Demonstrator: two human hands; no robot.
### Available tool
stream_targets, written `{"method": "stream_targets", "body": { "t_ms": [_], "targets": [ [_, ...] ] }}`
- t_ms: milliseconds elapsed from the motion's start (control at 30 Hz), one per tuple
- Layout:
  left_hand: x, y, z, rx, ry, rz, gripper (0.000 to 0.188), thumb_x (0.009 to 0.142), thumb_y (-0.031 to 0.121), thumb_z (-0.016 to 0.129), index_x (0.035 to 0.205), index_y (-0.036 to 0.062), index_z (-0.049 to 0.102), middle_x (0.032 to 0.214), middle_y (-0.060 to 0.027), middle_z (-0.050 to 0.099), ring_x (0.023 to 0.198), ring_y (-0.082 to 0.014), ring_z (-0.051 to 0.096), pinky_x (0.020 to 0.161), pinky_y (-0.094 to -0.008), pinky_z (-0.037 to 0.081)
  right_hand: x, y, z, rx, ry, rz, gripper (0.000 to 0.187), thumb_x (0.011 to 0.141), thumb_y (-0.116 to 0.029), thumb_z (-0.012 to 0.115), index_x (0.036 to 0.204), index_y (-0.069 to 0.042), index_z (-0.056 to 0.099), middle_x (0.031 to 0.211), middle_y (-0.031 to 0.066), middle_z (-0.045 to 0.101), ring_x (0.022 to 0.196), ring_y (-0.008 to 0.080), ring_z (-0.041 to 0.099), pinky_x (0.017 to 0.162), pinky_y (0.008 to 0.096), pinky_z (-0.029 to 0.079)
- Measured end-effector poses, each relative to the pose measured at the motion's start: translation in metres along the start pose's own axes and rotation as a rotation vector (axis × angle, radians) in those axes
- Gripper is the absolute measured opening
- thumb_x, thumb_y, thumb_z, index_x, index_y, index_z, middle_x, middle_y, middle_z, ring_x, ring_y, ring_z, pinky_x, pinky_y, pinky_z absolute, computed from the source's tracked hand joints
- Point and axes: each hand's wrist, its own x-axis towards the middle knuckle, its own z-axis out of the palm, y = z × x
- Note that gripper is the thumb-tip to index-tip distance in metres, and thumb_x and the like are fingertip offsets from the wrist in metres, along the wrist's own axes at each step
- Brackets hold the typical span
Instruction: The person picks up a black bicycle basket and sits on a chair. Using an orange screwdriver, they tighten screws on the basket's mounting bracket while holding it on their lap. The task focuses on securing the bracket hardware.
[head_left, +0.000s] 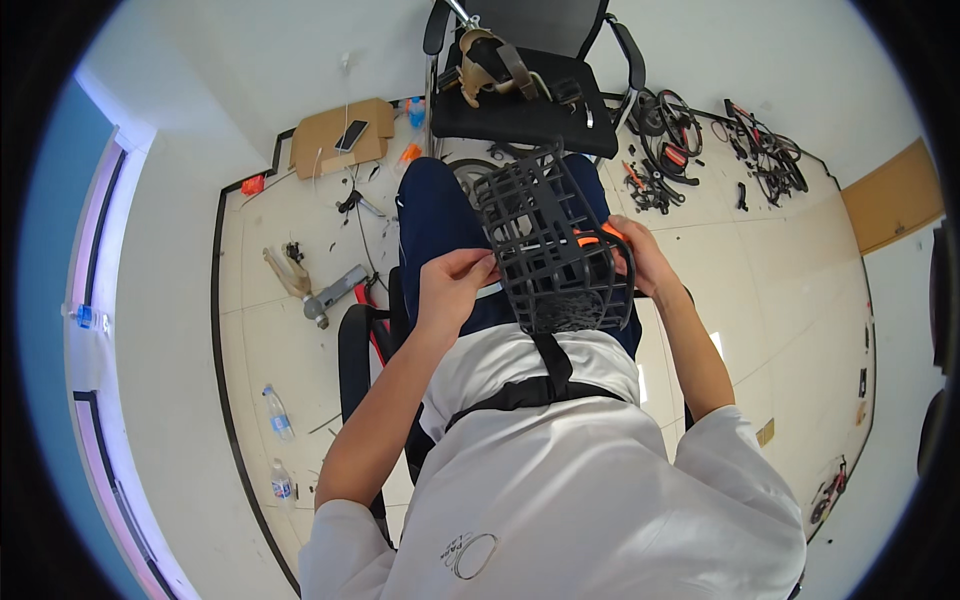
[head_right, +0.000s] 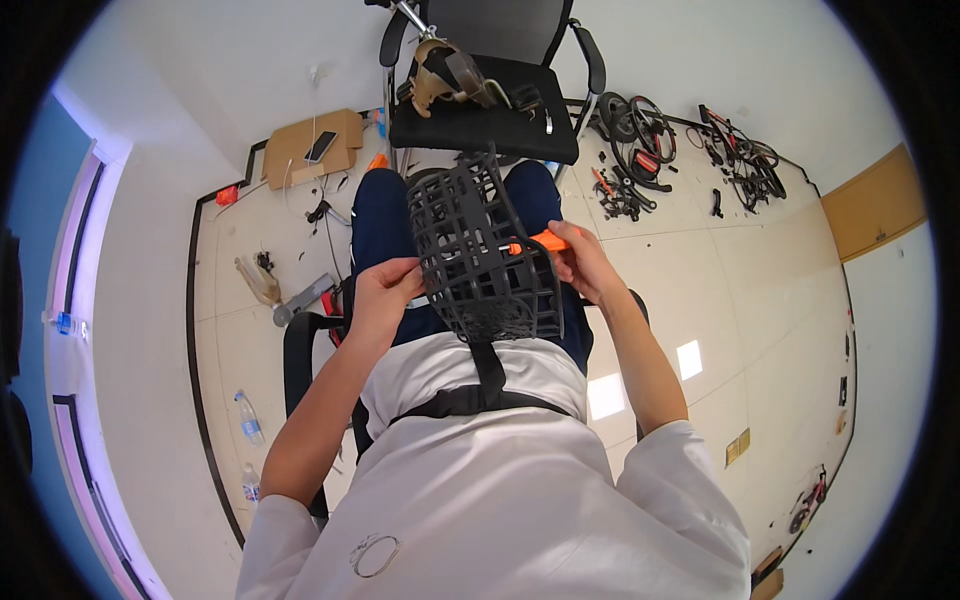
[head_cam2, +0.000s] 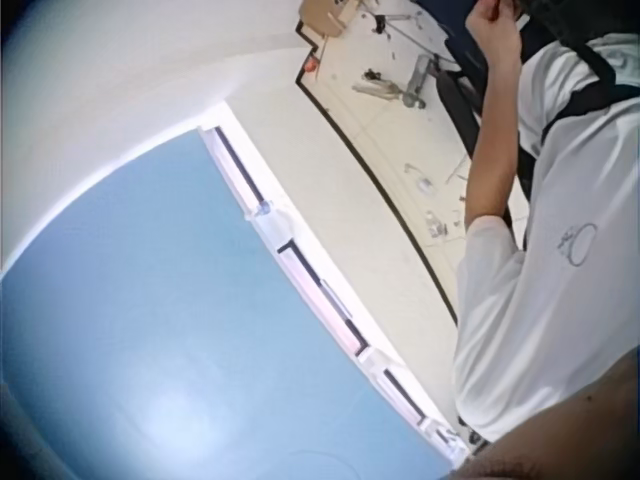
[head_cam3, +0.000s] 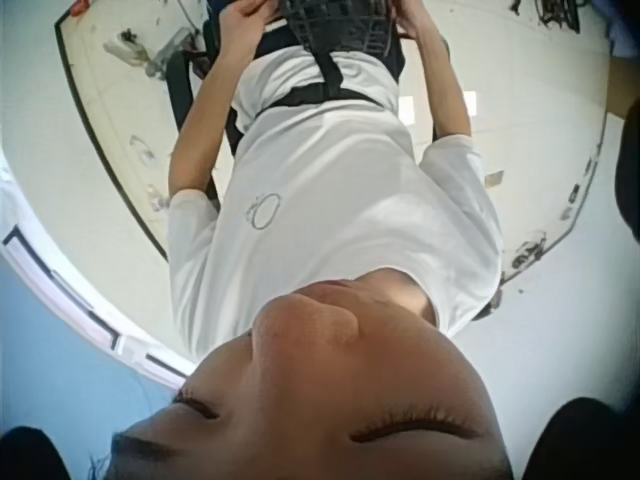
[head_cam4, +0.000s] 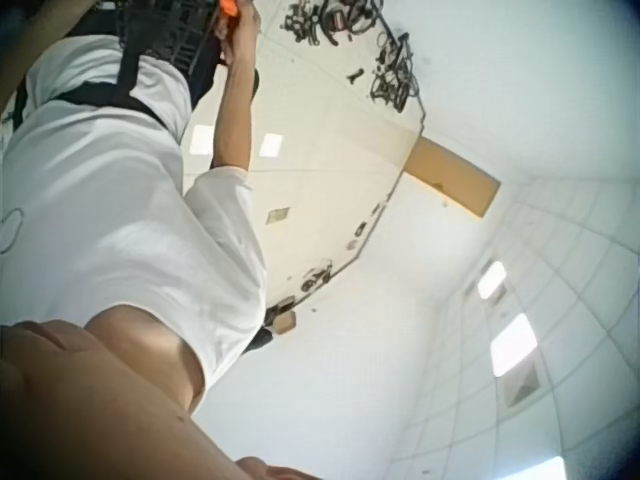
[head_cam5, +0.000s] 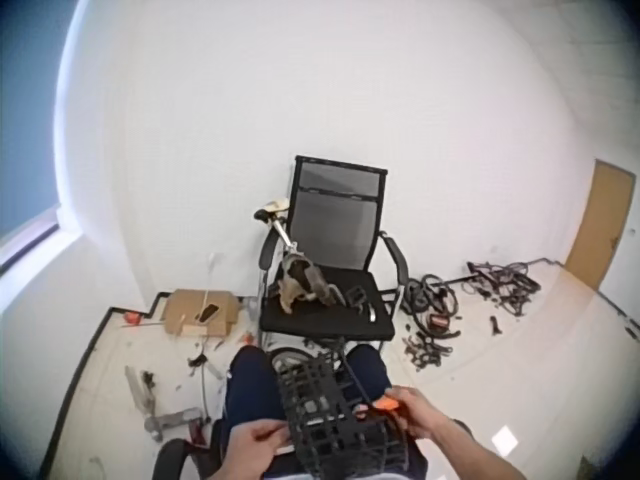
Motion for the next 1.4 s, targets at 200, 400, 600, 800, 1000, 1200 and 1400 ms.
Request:
{"method": "stream_targets", "body": {
  "t_ms": [200,400,600,800,1000,1200,1400],
  "targets": [
    [0.004,-0.015,-0.002,0.141,-0.012,0.219,0.012,0.09,-0.005,0.06,0.099,-0.0091,0.066,0.089,-0.0129,0.072,0.08,-0.015,0.07,0.076,-0.0259,0.057,0.004,-0.012,-0.001,0.014,-0.101,-0.104,0.015,0.09,-0.018,0.059,0.096,-0.006,0.054,0.076,0.0033,0.058,0.06,0.0081,0.053,0.055,0.0198,0.043],
    [0.009,-0.019,-0.008,0.213,-0.016,0.233,0.012,0.09,-0.001,0.062,0.097,-0.009,0.067,0.086,-0.0117,0.072,0.077,-0.0145,0.07,0.073,-0.0249,0.056,0.002,-0.013,-0.002,0.044,-0.19,-0.13,0.019,0.085,-0.014,0.058,0.1,-0.002,0.055,0.089,0.0083,0.063,0.073,0.0121,0.063,0.072,0.0221,0.055],
    [0.014,-0.002,-0.013,0.221,-0.053,0.002,0.015,0.094,0.007,0.061,0.098,-0.0058,0.069,0.085,-0.0088,0.07,0.073,-0.0136,0.066,0.07,-0.0255,0.054,0.006,-0.009,0.007,0.013,-0.03,-0.088,0.02,0.093,-0.026,0.054,0.09,-0.007,0.052,0.065,0.0028,0.058,0.045,0.0083,0.051,0.043,0.0207,0.042],
    [0.011,-0.007,-0.011,0.157,-0.026,0.019,0.014,0.095,0.005,0.06,0.1,-0.0056,0.067,0.088,-0.0089,0.069,0.076,-0.0134,0.065,0.071,-0.0265,0.053,0.01,-0.017,0.008,-0.089,-0.068,-0.053,0.029,0.096,-0.036,0.055,0.084,-0.011,0.05,0.056,-0.0021,0.051,0.04,0.0069,0.045,0.039,0.0198,0.037],
    [0.011,-0.016,-0.009,0.213,-0.039,0.191,0.007,0.093,-0.002,0.059,0.096,-0.0056,0.064,0.088,-0.0093,0.069,0.076,-0.0121,0.066,0.07,-0.0248,0.054,0.013,-0.01,-0.005,-0.059,-0.081,-0.001,0.028,0.097,-0.033,0.056,0.088,-0.007,0.054,0.059,0.0006,0.057,0.041,0.0054,0.054,0.037,0.0175,0.044],
    [0.014,-0.019,-0.011,0.247,-0.07,0.289,0.016,0.09,-0.014,0.05,0.101,-0.0044,0.057,0.091,-0.0078,0.067,0.082,-0.0109,0.066,0.076,-0.025,0.055,0.011,-0.011,0.001,-0.072,0.002,0.097,0.035,0.096,-0.036,0.059,0.081,-0.005,0.053,0.053,0.0011,0.05,0.037,0.0062,0.042,0.034,0.0197,0.032],
    [0.008,-0.009,-0.003,0.215,-0.041,0.398,0.022,0.083,-0.016,0.06,0.096,-0.0004,0.051,0.088,-0.0077,0.066,0.082,-0.0095,0.066,0.072,-0.0218,0.053,0.019,0.0,-0.016,-0.009,-0.16,-0.061,0.016,0.094,-0.022,0.057,0.094,-0.007,0.051,0.08,0.0047,0.061,0.053,0.0083,0.058,0.043,0.0194,0.047]
  ]
}}
